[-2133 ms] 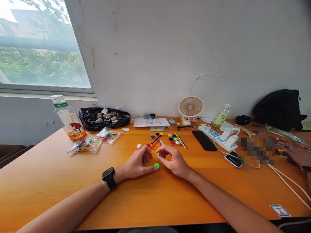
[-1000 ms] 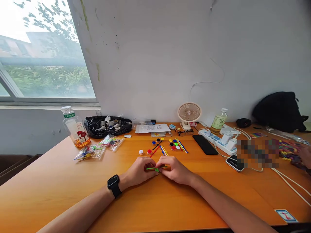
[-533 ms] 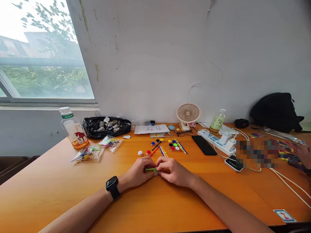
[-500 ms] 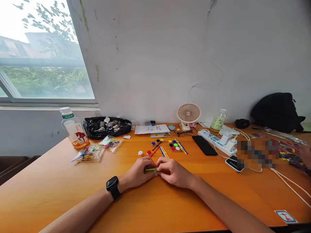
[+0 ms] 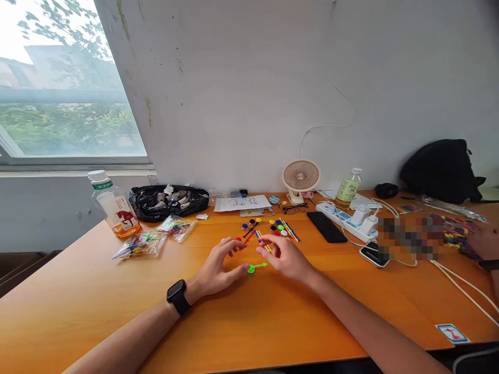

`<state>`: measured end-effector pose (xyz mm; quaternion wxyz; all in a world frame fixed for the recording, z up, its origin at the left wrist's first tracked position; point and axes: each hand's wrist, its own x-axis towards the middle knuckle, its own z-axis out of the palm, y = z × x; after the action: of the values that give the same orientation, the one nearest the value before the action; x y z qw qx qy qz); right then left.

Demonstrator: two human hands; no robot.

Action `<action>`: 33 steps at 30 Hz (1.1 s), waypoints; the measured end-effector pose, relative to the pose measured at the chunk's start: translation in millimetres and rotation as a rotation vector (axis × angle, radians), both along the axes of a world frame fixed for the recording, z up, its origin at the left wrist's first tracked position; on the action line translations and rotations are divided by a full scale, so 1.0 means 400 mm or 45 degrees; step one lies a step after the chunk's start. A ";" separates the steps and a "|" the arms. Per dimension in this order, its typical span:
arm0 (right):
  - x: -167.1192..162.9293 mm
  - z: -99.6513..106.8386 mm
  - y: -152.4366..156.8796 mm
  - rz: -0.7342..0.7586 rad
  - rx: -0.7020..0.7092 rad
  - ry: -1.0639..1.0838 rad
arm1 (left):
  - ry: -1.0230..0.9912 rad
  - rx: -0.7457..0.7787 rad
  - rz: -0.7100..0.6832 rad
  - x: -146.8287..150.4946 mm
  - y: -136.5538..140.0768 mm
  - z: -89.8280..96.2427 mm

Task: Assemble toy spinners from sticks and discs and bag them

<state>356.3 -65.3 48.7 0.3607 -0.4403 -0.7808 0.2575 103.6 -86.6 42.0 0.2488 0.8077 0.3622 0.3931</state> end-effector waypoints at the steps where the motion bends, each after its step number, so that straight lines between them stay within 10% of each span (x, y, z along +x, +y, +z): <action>1: -0.001 -0.003 0.002 -0.032 -0.089 0.025 | -0.031 0.027 0.035 -0.002 0.001 0.005; 5: -0.002 -0.004 0.013 0.033 -0.332 0.162 | -0.076 0.086 0.181 -0.011 0.017 0.013; 15: 0.034 -0.033 0.067 -0.164 0.134 -0.105 | 0.191 0.234 0.235 -0.070 0.086 -0.030; 25: 0.042 -0.043 0.065 0.056 0.355 -0.426 | 0.411 0.265 0.038 -0.068 0.099 -0.050; 33: 0.044 -0.029 0.061 0.054 0.433 -0.619 | 0.411 0.212 0.304 -0.068 0.091 -0.021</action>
<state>374.0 -40.8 37.1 0.2261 -0.4060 -0.8853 0.0174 76.5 -50.4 33.5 0.0717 0.8294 0.4566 0.3139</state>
